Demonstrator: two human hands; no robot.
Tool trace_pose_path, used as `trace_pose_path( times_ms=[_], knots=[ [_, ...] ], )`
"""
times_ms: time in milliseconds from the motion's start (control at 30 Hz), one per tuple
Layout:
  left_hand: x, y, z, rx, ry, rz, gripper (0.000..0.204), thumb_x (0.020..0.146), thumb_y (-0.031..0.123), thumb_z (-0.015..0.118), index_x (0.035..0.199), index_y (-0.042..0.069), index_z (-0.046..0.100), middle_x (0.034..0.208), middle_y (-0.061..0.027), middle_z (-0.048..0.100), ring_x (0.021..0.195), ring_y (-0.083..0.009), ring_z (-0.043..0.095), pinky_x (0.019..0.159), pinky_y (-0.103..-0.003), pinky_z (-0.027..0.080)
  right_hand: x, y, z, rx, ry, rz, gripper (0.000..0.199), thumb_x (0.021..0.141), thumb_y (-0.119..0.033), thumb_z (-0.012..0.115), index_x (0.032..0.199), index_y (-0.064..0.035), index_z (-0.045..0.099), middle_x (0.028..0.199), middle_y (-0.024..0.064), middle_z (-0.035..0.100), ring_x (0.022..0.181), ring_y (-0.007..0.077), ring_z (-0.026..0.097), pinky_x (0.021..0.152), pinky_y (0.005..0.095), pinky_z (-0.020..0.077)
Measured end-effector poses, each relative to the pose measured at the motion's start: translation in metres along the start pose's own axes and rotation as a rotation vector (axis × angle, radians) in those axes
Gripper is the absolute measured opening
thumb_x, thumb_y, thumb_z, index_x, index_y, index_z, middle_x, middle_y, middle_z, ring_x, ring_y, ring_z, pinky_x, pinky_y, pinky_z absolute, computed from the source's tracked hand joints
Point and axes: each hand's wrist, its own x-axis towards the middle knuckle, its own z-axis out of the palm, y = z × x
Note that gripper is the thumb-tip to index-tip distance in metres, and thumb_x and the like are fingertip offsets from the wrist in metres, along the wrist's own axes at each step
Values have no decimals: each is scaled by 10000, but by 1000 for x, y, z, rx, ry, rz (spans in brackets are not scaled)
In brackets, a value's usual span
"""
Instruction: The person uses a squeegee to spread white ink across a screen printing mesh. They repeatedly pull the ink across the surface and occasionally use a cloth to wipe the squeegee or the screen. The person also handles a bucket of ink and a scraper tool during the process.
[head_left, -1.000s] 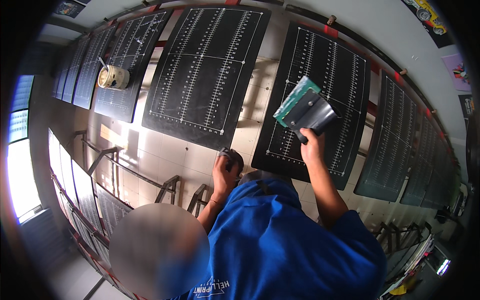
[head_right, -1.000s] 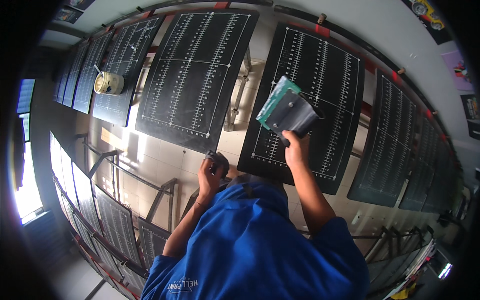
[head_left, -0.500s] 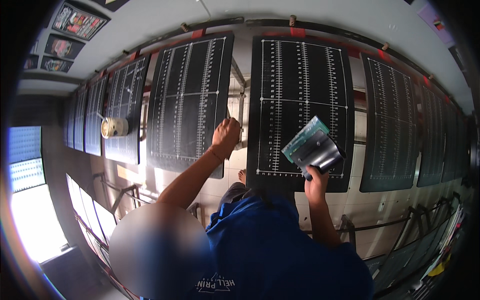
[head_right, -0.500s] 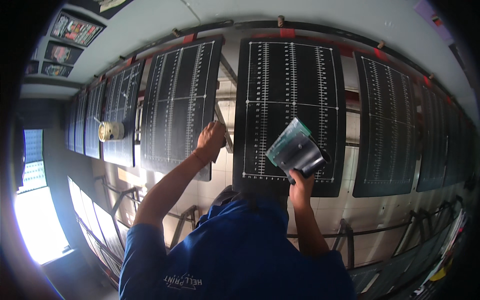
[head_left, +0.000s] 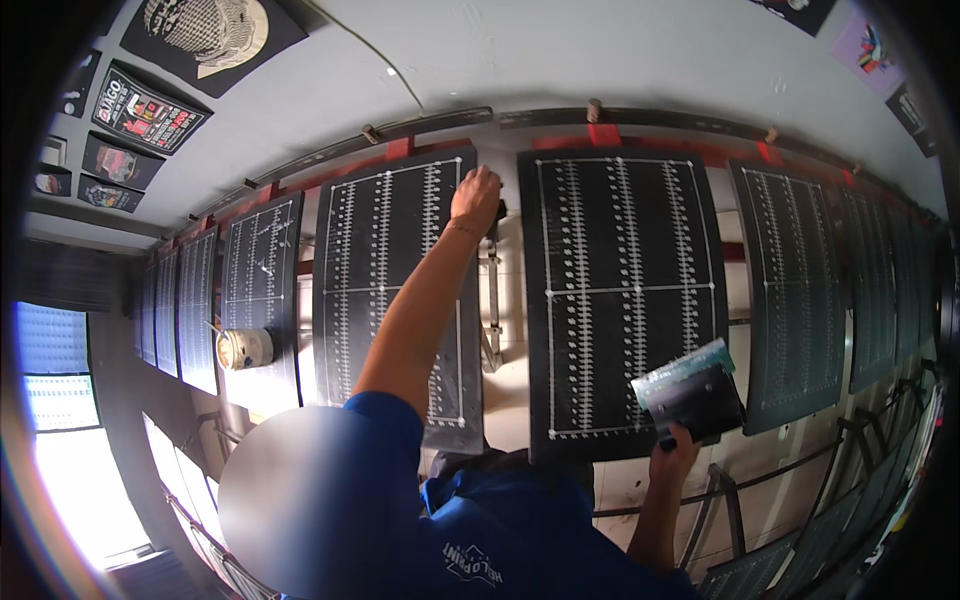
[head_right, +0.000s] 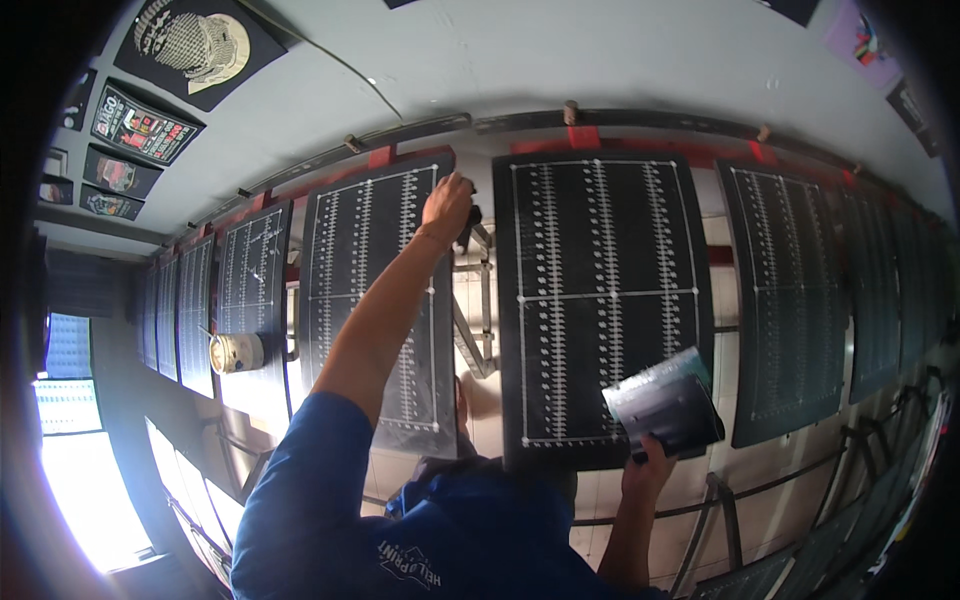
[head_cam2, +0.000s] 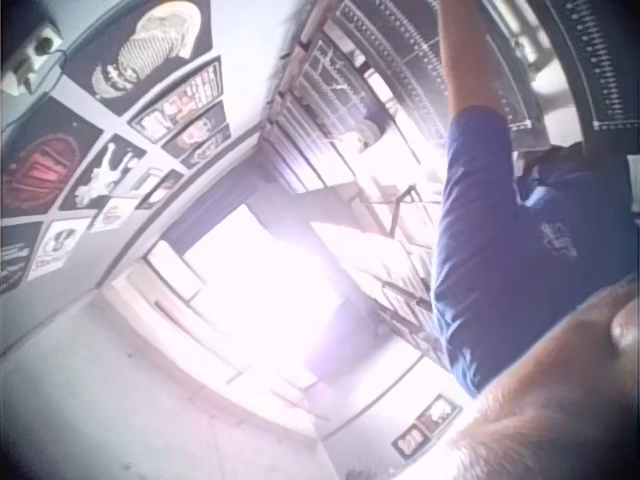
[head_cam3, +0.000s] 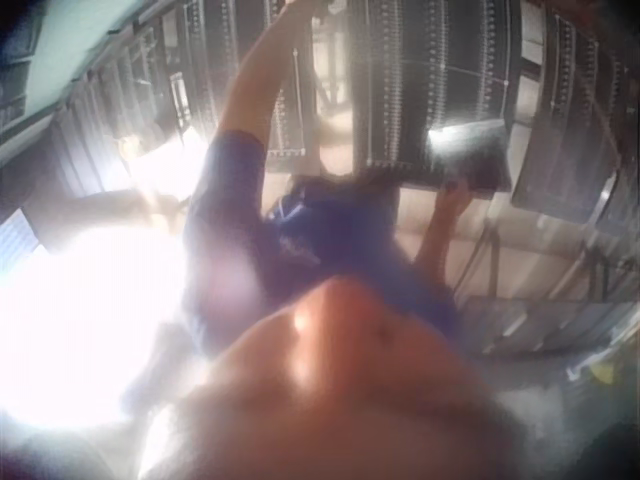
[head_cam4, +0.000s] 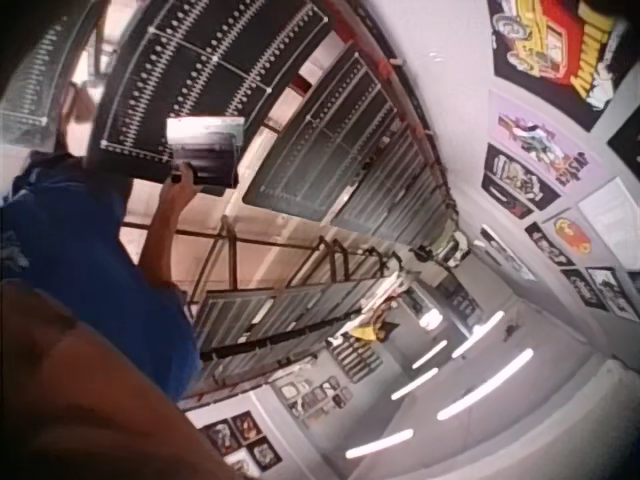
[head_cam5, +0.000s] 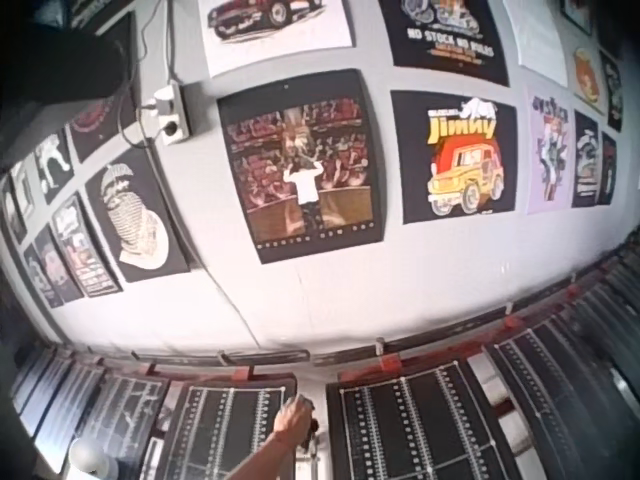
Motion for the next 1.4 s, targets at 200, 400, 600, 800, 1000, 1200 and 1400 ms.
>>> trace_pose_path(
  times_ms=[200,400,600,800,1000,1200,1400],
  knots=[
    [70,-84,48,-40,23,-46,142,871,110,590,951,63,698,1101,-131,635,1096,-312,602,944,-399,525,-58,38,31,11,57,-55,530,745,6,662,1262,28,552,1187,112,621,1124,242,600,991,362,480],
    [51,-191,-4,215,-27,-83,182,890,156,607,1028,103,713,1094,-85,627,1093,-244,578,934,-362,490,-137,95,64,67,174,-79,452,743,1,670,1188,43,606,1132,110,659,1067,241,632,990,347,489],
    [-55,-378,-45,454,-157,-273,205,899,151,582,1036,98,726,1103,-92,659,1140,-252,580,955,-382,472,-186,128,156,82,13,-78,647,732,35,651,1362,17,505,1299,104,591,1177,261,586,1056,392,456],
    [-132,-415,-38,-174,170,-703,252,853,166,588,903,-62,680,953,-272,683,978,-420,656,877,-467,538,-190,128,208,75,-71,-77,672,741,43,652,1389,-11,480,1320,104,569,1203,256,570,1080,395,435],
    [-175,-379,-61,-282,16,-734,276,844,167,588,790,-73,714,909,-307,695,925,-428,698,854,-468,555,-188,117,235,-14,-125,-70,581,766,21,670,1326,-24,524,1225,81,606,1141,231,591,998,354,462],
    [-271,-350,-75,-346,75,-588,296,825,174,589,902,-94,688,900,-343,663,917,-498,654,830,-523,527,-226,125,227,125,-212,36,548,773,15,662,1306,-41,545,1213,76,626,1114,219,616,962,345,481],
    [-386,-298,-108,-391,58,-649,239,826,144,599,905,-67,676,887,-314,663,881,-490,650,786,-545,520,-262,140,198,245,-327,132,563,784,14,637,1334,-49,535,1228,66,630,1156,218,609,1005,361,481]
  ],
)
